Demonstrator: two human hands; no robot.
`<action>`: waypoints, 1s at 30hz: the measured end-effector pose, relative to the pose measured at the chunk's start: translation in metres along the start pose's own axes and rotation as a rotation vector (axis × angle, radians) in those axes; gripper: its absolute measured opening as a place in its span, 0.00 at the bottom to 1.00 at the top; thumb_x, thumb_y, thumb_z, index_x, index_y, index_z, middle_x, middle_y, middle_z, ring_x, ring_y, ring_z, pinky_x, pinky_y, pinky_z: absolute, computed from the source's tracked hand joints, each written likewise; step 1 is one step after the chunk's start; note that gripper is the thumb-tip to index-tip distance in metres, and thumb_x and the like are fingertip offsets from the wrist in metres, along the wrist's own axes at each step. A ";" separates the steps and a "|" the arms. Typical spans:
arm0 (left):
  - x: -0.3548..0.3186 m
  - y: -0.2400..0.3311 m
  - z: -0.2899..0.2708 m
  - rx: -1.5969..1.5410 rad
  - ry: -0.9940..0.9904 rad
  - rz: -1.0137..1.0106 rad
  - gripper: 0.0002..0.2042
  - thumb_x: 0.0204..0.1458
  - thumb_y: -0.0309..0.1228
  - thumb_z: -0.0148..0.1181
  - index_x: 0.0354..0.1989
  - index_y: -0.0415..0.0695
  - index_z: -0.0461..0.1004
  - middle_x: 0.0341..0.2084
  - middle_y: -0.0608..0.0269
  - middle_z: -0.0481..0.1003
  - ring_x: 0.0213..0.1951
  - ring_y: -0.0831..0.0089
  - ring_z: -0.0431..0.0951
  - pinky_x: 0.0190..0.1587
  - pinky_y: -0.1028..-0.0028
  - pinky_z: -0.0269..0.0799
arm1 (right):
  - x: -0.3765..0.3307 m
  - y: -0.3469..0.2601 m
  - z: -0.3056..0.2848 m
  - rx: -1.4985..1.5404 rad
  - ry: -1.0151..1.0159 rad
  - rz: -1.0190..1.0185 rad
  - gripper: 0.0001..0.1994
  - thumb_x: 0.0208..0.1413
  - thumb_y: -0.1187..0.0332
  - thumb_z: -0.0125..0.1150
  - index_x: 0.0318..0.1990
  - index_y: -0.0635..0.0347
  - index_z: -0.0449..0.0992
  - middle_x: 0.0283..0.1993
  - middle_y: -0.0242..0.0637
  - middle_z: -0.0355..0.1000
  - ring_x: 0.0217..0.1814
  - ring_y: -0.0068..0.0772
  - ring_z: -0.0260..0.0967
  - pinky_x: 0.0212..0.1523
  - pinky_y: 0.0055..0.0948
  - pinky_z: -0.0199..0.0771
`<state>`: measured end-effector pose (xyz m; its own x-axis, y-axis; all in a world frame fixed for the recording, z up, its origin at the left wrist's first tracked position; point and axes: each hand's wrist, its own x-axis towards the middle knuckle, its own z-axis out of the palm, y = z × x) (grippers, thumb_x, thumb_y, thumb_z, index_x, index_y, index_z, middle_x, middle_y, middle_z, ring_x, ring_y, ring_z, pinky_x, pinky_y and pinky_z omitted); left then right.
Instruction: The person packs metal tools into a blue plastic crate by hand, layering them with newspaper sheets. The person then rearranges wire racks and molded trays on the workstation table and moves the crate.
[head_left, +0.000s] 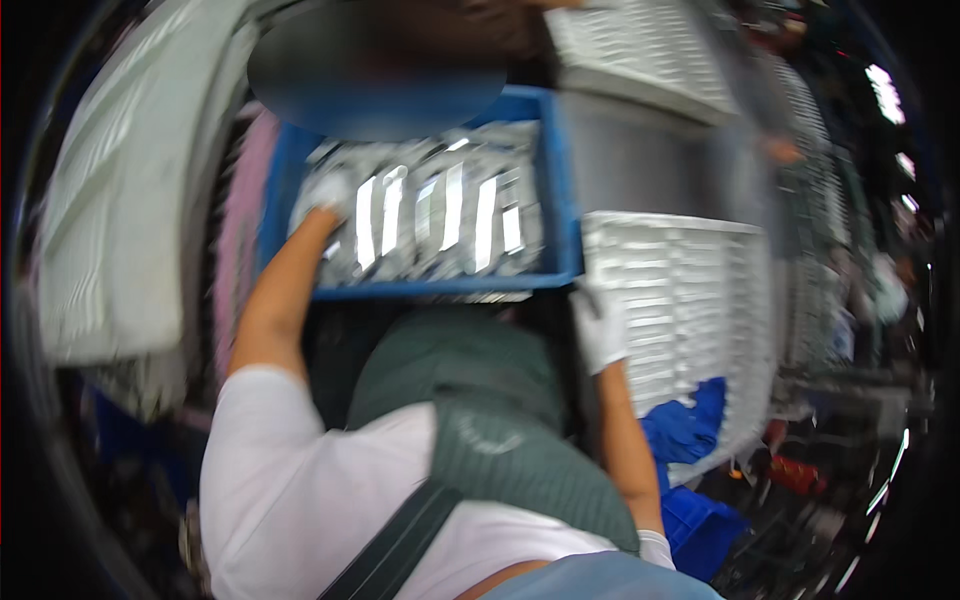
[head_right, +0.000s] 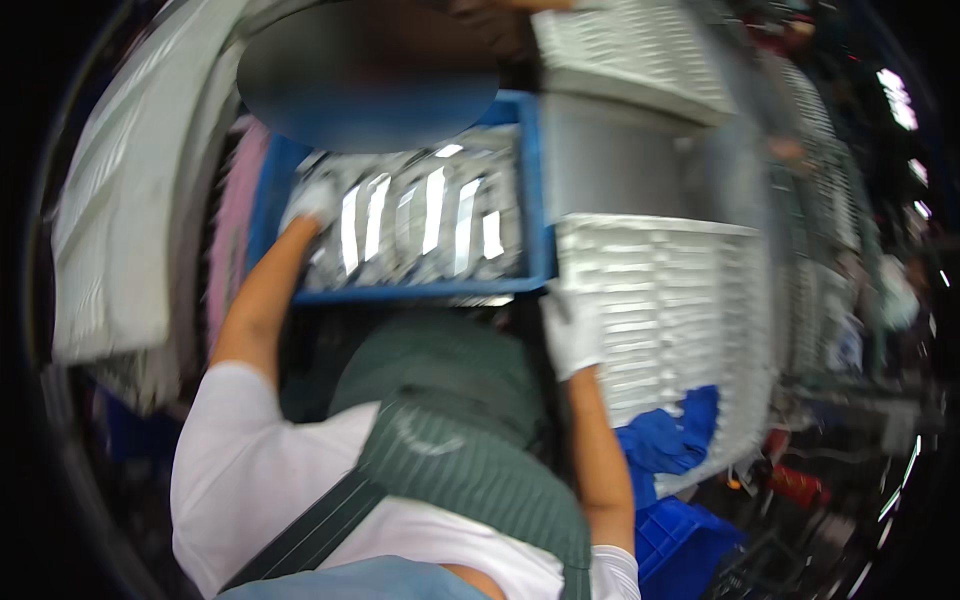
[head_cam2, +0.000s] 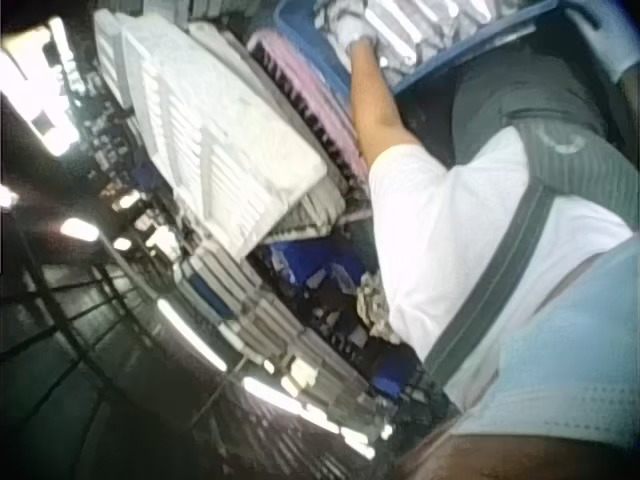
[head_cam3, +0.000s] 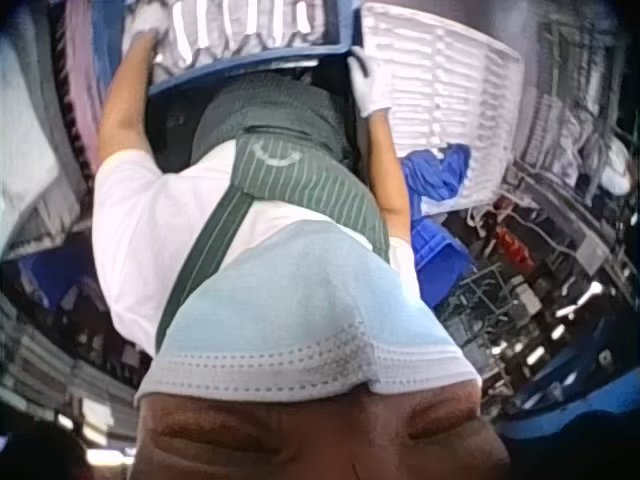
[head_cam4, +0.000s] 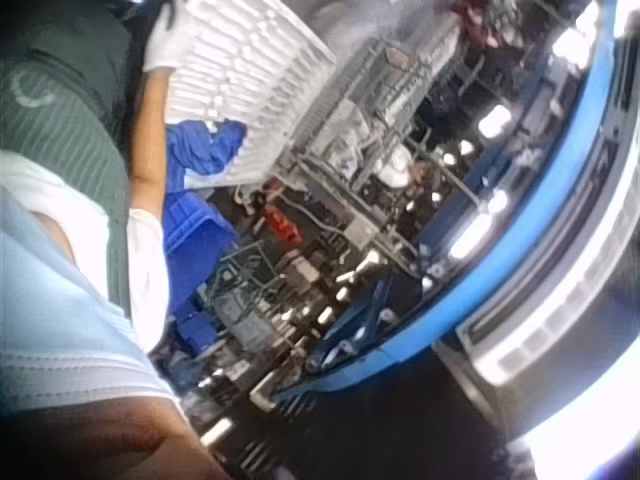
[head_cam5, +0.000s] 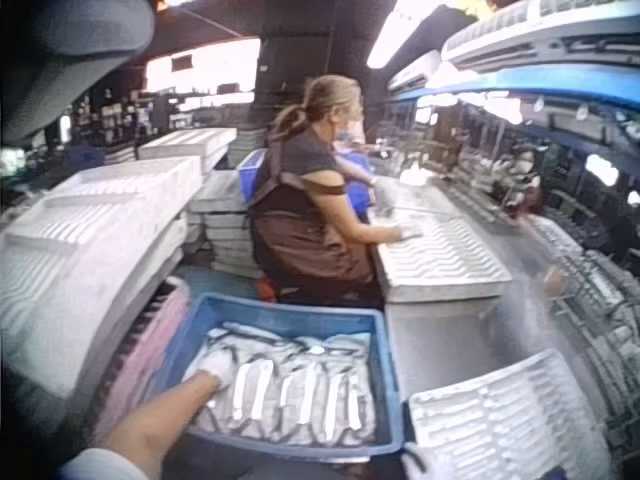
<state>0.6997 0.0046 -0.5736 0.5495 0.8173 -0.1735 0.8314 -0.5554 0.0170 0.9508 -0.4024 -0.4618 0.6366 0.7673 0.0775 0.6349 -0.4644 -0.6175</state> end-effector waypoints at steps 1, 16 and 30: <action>-0.004 -0.037 0.014 -0.025 0.039 -0.049 0.13 0.49 0.28 0.45 0.35 0.37 0.77 0.37 0.41 0.76 0.39 0.52 0.78 0.43 0.60 0.72 | 0.003 0.009 0.008 -0.012 0.025 -0.101 0.13 0.49 0.65 0.60 0.42 0.57 0.78 0.37 0.49 0.75 0.40 0.48 0.72 0.42 0.40 0.71; -0.036 0.012 -0.036 0.089 0.399 -0.120 0.18 0.49 0.42 0.55 0.43 0.42 0.73 0.36 0.53 0.74 0.39 0.57 0.74 0.41 0.61 0.70 | -0.004 0.019 0.013 -0.055 0.140 -0.211 0.09 0.53 0.65 0.54 0.40 0.50 0.78 0.32 0.39 0.74 0.36 0.43 0.71 0.38 0.39 0.69; -0.001 -0.058 0.025 -0.448 0.391 0.054 0.18 0.52 0.22 0.47 0.53 0.45 0.71 0.55 0.43 0.64 0.62 0.48 0.56 0.64 0.63 0.52 | -0.008 0.016 0.021 -0.160 0.190 -0.198 0.10 0.52 0.63 0.54 0.41 0.46 0.77 0.31 0.38 0.72 0.36 0.43 0.70 0.38 0.38 0.68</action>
<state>0.6488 0.0322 -0.5990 0.5112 0.8327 0.2129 0.7086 -0.5485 0.4439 0.9471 -0.4066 -0.4883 0.5549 0.7603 0.3378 0.8056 -0.3897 -0.4463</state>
